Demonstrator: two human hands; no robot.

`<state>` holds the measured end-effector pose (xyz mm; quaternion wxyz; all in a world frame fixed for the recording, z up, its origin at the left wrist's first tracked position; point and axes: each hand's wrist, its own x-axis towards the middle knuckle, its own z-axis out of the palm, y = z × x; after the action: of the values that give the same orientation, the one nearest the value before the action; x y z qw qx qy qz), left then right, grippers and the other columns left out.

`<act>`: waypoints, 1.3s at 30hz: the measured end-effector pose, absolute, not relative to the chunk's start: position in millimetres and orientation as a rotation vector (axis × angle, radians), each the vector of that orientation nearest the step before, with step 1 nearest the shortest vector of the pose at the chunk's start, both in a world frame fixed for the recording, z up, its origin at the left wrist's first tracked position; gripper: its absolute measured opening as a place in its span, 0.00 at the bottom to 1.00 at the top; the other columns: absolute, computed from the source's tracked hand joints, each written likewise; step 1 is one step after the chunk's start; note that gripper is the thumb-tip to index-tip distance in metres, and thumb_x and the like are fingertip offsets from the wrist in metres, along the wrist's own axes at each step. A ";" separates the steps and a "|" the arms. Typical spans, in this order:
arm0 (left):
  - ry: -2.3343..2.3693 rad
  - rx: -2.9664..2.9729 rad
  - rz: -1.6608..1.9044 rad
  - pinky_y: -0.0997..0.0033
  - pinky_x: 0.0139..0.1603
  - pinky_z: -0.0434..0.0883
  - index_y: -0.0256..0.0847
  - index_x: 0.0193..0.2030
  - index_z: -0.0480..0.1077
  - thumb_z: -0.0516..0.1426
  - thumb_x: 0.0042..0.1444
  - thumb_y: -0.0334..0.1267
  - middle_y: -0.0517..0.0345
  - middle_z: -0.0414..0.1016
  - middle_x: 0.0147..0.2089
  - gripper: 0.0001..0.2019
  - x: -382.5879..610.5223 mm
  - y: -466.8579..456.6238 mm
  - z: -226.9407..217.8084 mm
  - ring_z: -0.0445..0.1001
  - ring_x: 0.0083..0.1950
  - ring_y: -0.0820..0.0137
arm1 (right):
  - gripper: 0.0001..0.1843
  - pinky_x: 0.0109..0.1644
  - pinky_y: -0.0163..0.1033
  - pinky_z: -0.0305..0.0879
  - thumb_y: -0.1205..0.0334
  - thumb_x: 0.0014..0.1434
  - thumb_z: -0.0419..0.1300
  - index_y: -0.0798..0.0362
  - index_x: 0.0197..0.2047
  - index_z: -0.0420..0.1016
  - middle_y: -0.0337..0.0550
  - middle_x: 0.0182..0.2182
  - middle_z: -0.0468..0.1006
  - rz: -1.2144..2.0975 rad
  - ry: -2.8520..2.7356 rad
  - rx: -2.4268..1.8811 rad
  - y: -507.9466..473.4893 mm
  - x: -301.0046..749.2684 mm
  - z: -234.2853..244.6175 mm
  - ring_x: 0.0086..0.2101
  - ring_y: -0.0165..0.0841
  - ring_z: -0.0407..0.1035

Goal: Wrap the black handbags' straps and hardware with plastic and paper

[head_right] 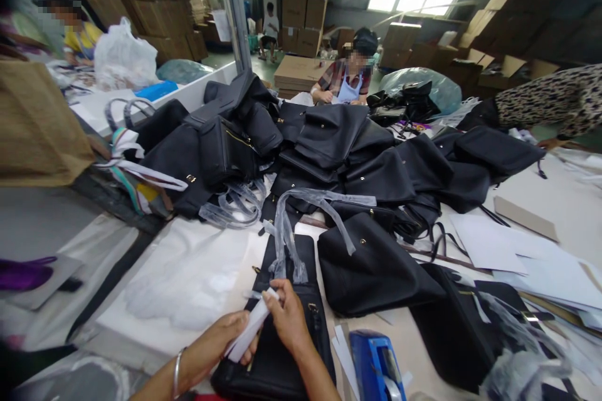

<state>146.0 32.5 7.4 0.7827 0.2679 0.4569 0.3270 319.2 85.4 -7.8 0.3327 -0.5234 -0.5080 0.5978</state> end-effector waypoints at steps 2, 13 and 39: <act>0.991 0.543 0.744 0.72 0.30 0.68 0.35 0.40 0.67 0.51 0.60 0.56 0.49 0.76 0.32 0.22 144.8 28.2 8.4 0.73 0.27 0.71 | 0.25 0.27 0.34 0.63 0.45 0.60 0.54 0.55 0.52 0.63 0.37 0.26 0.71 1.553 -1.229 -1.411 67.7 314.8 -10.3 0.26 0.31 0.67; 1.069 0.525 0.793 0.71 0.32 0.68 0.35 0.45 0.73 0.58 0.52 0.59 0.52 0.76 0.31 0.27 150.9 22.4 12.7 0.71 0.29 0.69 | 0.20 0.23 0.34 0.68 0.43 0.58 0.54 0.50 0.43 0.66 0.41 0.31 0.75 1.544 -0.972 -1.436 11.2 273.2 -24.6 0.25 0.31 0.70; 1.251 0.590 0.722 0.72 0.25 0.69 0.34 0.29 0.74 0.66 0.40 0.54 0.57 0.75 0.23 0.22 168.5 29.7 15.6 0.71 0.23 0.69 | 0.22 0.41 0.37 0.69 0.61 0.55 0.59 0.52 0.54 0.67 0.43 0.41 0.77 1.448 -1.223 -1.501 6.4 301.9 1.7 0.38 0.34 0.74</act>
<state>168.5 29.7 15.6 0.7106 0.2661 0.5641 0.3256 301.9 6.4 1.7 0.3538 -0.5806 -0.4732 0.5602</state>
